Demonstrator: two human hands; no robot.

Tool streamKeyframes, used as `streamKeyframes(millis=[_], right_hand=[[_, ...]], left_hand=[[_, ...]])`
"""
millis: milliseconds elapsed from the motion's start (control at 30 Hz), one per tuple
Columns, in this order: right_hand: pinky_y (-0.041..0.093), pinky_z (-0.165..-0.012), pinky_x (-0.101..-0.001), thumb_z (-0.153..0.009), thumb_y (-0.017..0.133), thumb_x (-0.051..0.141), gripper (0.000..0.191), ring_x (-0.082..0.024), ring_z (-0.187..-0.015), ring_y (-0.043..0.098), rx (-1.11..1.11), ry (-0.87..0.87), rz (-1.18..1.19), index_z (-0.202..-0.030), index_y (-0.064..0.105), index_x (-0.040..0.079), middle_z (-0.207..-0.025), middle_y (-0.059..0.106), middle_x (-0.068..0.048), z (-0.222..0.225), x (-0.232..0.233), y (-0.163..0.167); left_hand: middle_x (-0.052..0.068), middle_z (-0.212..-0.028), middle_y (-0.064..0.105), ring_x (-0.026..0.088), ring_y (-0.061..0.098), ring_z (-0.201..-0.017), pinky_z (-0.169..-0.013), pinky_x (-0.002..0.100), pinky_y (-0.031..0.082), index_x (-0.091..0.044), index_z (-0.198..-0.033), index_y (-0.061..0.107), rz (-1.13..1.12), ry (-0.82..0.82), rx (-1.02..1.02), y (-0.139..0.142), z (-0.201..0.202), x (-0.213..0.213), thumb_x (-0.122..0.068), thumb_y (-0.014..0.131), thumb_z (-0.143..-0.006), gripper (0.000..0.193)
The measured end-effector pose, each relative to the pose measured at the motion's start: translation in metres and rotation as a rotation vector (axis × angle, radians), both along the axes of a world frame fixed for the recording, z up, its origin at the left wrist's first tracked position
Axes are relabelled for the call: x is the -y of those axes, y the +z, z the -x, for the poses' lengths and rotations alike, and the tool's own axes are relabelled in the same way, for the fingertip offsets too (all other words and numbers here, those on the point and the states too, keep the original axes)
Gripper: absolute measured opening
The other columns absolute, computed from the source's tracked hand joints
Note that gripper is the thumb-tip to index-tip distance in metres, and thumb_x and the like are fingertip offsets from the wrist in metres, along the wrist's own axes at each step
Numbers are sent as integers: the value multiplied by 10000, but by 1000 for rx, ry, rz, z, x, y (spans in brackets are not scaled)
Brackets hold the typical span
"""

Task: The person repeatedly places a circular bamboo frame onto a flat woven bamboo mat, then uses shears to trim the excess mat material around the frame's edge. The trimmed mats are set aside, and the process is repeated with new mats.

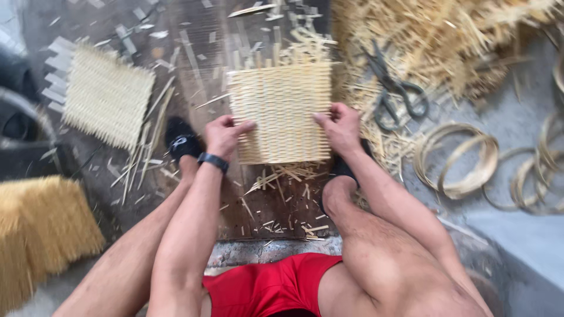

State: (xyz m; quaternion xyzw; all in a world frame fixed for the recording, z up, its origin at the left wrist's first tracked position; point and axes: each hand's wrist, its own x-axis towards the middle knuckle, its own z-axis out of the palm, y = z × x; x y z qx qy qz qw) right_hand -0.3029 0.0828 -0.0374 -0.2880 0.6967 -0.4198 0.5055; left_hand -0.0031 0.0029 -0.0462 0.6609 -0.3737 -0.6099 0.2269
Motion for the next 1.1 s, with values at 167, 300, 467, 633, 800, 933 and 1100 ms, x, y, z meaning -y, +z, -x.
streamKeyframes(millis=[167, 300, 467, 633, 800, 933, 1100], right_hand=[[564, -758, -254, -884, 823, 136, 415, -104, -860, 667, 44, -204, 190, -1221, 619, 7, -946, 692, -35, 25, -45, -2], [513, -736, -286, -926, 847, 169, 367, -140, -804, 572, -568, -505, 228, -1212, 657, 38, -931, 607, -30, 113, -122, 0], [560, -783, -444, -714, 865, 432, 509, -290, -850, 692, -1326, -385, -293, -1064, 707, 98, -948, 695, -102, 196, -232, 9], [551, -713, -422, -920, 784, 203, 161, -293, -806, 717, -1161, -148, -183, -1049, 807, 111, -952, 765, -126, 224, -254, 61], [559, -726, -421, -923, 787, 157, 119, -263, -786, 714, -1093, -41, -208, -1011, 780, 78, -923, 759, -122, 261, -222, 119], [579, -762, -400, -892, 778, 198, 111, -242, -809, 736, -715, 67, -387, -916, 759, 91, -899, 760, -93, 254, -216, 100], [553, -795, -420, -804, 835, 248, 143, -279, -850, 705, -1030, 150, -439, -852, 773, 128, -914, 747, -92, 242, -244, 58]], left_hand=[[41, -958, 749, 127, 683, -793, -672, 298, 545, -1, -1113, 738, -57, -10, 65, 25, 6, -15, -144, 901, -764, 411], [129, -1155, 702, 159, 712, -903, -706, 300, 594, 2, -1407, 515, -1, 33, 93, 38, 9, -22, -138, 889, -755, 764], [179, -1279, 603, 215, 679, -1080, -842, 305, 634, 0, -1451, 383, 113, 183, 238, 52, -7, -18, -169, 865, -819, 813], [190, -1266, 611, 229, 663, -1086, -909, 322, 609, 41, -1468, 473, 563, 96, 217, 89, 0, -12, -76, 804, -974, 607], [126, -1211, 671, 171, 708, -1001, -845, 273, 649, 15, -1352, 600, 663, -101, 19, 140, 57, -17, -64, 757, -992, 401], [116, -1192, 684, 153, 702, -959, -813, 258, 629, 8, -1305, 621, 600, -216, -74, 168, 78, -37, -93, 763, -965, 382], [109, -1159, 689, 130, 702, -929, -789, 249, 627, 12, -1285, 638, 467, -144, -49, 167, 63, -50, -104, 767, -941, 385]])
